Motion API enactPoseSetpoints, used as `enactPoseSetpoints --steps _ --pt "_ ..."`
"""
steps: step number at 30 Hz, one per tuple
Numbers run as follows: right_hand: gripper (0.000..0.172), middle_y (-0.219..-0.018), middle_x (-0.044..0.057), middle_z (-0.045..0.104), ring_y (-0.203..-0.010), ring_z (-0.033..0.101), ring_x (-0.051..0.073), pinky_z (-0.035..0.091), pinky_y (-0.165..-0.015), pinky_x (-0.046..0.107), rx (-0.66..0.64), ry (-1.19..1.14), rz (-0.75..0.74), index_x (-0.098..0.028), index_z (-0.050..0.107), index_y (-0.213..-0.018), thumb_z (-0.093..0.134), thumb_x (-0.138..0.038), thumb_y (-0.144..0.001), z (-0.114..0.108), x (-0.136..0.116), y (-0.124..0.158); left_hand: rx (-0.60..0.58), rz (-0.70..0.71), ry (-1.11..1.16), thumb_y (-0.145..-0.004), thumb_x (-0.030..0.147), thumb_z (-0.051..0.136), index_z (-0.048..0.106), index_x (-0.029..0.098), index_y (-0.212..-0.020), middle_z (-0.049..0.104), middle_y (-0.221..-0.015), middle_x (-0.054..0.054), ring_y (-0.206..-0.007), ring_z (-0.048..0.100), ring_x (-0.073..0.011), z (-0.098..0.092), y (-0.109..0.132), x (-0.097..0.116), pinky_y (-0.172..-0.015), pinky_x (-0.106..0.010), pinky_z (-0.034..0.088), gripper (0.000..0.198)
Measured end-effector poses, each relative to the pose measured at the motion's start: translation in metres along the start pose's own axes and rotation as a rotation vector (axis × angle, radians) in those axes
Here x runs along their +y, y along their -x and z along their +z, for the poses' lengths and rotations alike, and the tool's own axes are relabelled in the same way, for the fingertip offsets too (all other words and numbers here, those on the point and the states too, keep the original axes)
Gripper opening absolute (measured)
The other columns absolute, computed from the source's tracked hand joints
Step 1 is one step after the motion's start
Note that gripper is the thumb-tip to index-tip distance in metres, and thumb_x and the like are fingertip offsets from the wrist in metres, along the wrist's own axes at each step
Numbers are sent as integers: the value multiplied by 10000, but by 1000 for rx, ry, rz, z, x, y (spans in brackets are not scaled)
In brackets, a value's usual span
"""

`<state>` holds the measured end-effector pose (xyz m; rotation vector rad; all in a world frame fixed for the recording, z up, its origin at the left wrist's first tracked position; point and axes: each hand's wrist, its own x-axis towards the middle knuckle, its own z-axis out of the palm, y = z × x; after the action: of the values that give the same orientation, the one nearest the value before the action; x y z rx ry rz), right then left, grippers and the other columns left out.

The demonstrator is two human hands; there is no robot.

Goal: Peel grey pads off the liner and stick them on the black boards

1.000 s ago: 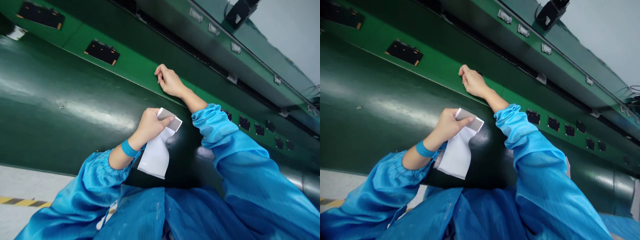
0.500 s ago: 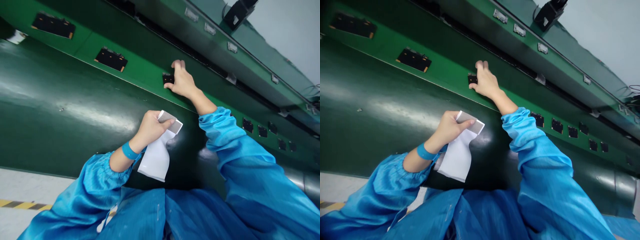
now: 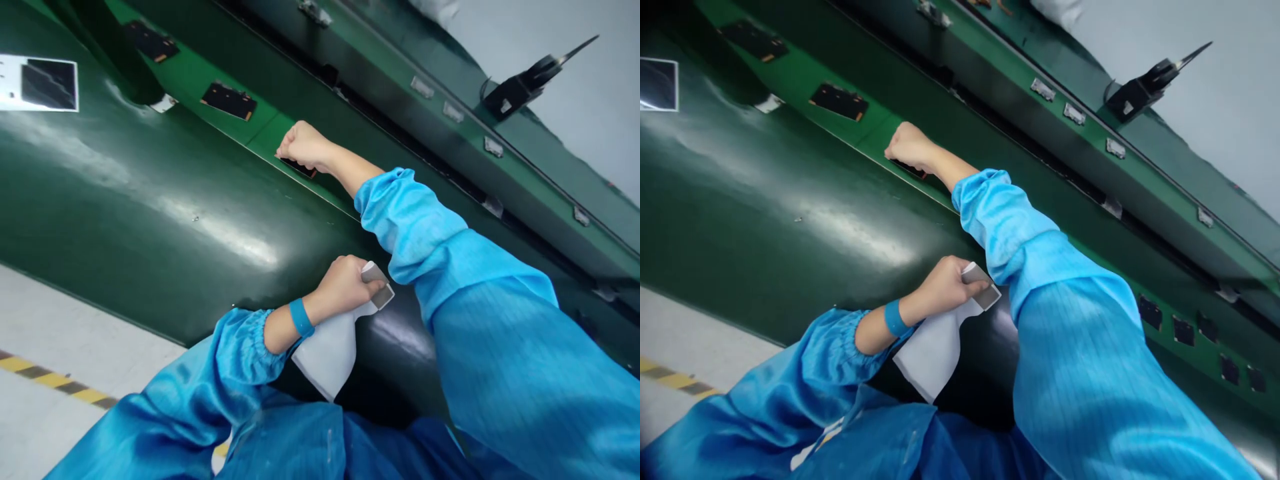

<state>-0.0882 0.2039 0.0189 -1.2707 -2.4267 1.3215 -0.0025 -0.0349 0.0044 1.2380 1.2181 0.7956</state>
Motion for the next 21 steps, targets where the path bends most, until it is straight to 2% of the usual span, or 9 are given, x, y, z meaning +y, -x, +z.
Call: enactPoseSetpoints --steps 3,7,13,21 --pt "366 -544 -14 452 -552 404 136 368 -530 308 3 31 -35 -222 554 -641 833 -240 -878 3 12 -13 7 -7 -15 -862 297 770 775 210 -741 820 -803 -40 -774 768 -235 1 -1 1 -651 -306 511 150" --pt "336 -518 -7 461 -575 446 162 417 -537 325 -2 47 -100 -230 591 -641 830 -273 -873 1 25 -17 7 5 -17 -856 293 774 818 222 -785 833 -836 -45 -806 784 -250 3 1 2 -680 -318 541 110" --pt "359 -643 32 599 -657 548 179 466 -641 355 38 127 -82 -215 586 -579 769 -65 -848 -2 26 -5 5 29 7 -867 274 778 851 221 -836 844 -874 -57 -832 791 -250 3 2 3 -699 -310 560 96" --pt "353 -741 45 657 -737 632 186 512 -718 327 22 244 -79 -211 560 -587 699 -30 -857 -10 23 18 0 18 -31 -884 242 767 805 195 -797 840 -858 -40 -834 791 -232 2 0 3 -675 -286 526 106"
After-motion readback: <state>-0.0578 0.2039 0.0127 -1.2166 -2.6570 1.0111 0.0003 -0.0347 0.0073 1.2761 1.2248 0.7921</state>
